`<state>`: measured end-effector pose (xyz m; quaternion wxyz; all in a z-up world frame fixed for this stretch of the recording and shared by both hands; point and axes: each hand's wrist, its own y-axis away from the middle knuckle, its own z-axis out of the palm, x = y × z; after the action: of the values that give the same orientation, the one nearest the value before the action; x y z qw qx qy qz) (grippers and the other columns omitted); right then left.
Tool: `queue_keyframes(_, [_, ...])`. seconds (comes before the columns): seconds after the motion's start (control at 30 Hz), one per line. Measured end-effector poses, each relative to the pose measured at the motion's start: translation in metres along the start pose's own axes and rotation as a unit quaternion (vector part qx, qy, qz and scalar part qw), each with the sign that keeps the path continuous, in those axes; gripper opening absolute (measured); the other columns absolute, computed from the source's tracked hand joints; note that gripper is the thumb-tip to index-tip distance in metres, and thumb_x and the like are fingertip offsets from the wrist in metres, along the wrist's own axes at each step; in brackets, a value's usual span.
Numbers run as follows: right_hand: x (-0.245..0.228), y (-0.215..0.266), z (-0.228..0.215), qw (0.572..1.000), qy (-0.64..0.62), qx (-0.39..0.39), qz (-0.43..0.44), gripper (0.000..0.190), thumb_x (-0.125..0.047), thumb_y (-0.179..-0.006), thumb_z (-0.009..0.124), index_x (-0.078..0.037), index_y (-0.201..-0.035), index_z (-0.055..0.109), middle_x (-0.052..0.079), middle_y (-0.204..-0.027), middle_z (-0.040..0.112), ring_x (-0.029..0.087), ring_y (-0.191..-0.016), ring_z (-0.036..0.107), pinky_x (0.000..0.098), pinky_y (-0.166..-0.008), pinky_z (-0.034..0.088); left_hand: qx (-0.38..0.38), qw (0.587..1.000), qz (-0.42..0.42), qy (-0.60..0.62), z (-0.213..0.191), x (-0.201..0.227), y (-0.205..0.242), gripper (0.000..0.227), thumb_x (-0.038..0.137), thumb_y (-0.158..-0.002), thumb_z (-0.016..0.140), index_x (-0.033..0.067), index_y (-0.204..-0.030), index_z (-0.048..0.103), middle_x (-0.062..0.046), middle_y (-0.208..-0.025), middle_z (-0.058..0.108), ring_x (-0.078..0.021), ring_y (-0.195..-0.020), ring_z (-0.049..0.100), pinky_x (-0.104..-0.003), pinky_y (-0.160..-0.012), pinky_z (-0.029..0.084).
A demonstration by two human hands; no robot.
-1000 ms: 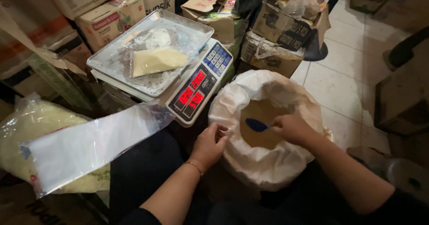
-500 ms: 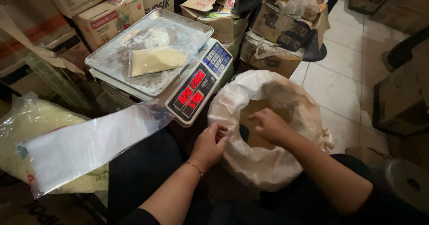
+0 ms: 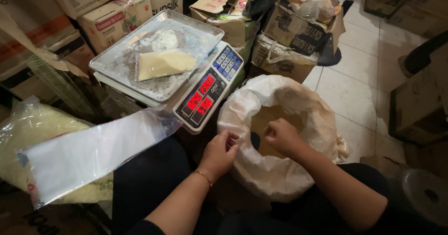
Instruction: The person scoops a light-colored powder from a large sack into small plastic bags using a blue scoop. They place each filled bag on a digital scale to measure the weight, then remove the bag and repeat the process.
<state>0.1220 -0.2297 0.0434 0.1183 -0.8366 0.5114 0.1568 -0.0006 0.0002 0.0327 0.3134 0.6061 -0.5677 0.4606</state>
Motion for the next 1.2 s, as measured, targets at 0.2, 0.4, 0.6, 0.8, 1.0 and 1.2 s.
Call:
queue_keyframes(0.2, [0.013,-0.002,0.003,0.998,-0.020,0.060,-0.019,0.018,-0.016,-0.072,0.078,-0.004,-0.073,0.065,0.014,-0.091,0.061,0.032,-0.085,0.062,0.0418,-0.075,0.052,-0.008,1.000,-0.004,0.014,0.000,-0.001,0.000,0.024,0.014,-0.084,0.072,0.0086,-0.107,0.067,-0.010,-0.092,0.073,-0.0246,-0.081,0.073,-0.036,-0.077,0.059])
queue_keyframes(0.4, [-0.004,-0.002,-0.005,0.996,-0.043,0.049,-0.059,0.050,-0.018,-0.073,0.077,-0.007,-0.119,0.063,0.018,-0.123,0.058,0.033,-0.103,0.063,0.0387,-0.087,0.052,-0.004,1.000,0.001,0.020,0.000,-0.001,0.000,0.022,0.014,-0.085,0.071,0.0083,-0.106,0.067,-0.010,-0.090,0.073,-0.0242,-0.081,0.073,-0.035,-0.075,0.059])
queue_keyframes(0.6, [-0.031,-0.003,-0.010,0.996,-0.087,-0.007,0.029,0.053,-0.019,-0.076,0.075,-0.013,-0.128,0.065,0.016,-0.119,0.062,0.032,-0.105,0.065,0.0386,-0.092,0.053,-0.005,1.000,-0.003,0.021,0.000,-0.001,0.000,0.022,0.014,-0.085,0.072,0.0080,-0.106,0.067,-0.010,-0.092,0.073,-0.0243,-0.081,0.074,-0.036,-0.075,0.059])
queue_keyframes(0.8, [-0.041,-0.028,-0.011,0.963,-0.259,-0.055,0.041,0.031,-0.016,-0.082,0.071,-0.006,-0.111,0.071,0.007,-0.096,0.074,0.019,-0.086,0.071,0.0327,-0.076,0.056,-0.001,1.000,0.010,0.016,0.003,-0.003,0.000,0.023,0.014,-0.085,0.072,0.0081,-0.106,0.067,-0.011,-0.092,0.073,-0.0249,-0.082,0.074,-0.036,-0.076,0.059])
queue_keyframes(1.0, [-0.066,-0.074,-0.015,0.948,-0.307,-0.058,0.058,0.016,-0.014,-0.086,0.068,-0.004,-0.100,0.071,0.004,-0.083,0.070,0.012,-0.072,0.064,0.0289,-0.064,0.053,0.006,1.000,0.022,0.019,0.003,-0.006,-0.002,0.023,0.013,-0.085,0.071,0.0069,-0.106,0.068,-0.013,-0.092,0.072,-0.0269,-0.083,0.072,-0.038,-0.078,0.058])
queue_keyframes(1.2, [-0.099,-0.108,-0.039,0.904,-0.415,-0.100,0.018,0.025,-0.013,-0.090,0.064,-0.007,-0.114,0.064,0.003,-0.095,0.066,0.013,-0.079,0.065,0.0298,-0.069,0.056,0.013,0.999,-0.005,0.034,0.004,-0.007,-0.003,0.025,0.016,-0.085,0.070,0.0079,-0.109,0.068,-0.013,-0.088,0.072,-0.0265,-0.080,0.073,-0.037,-0.076,0.059])
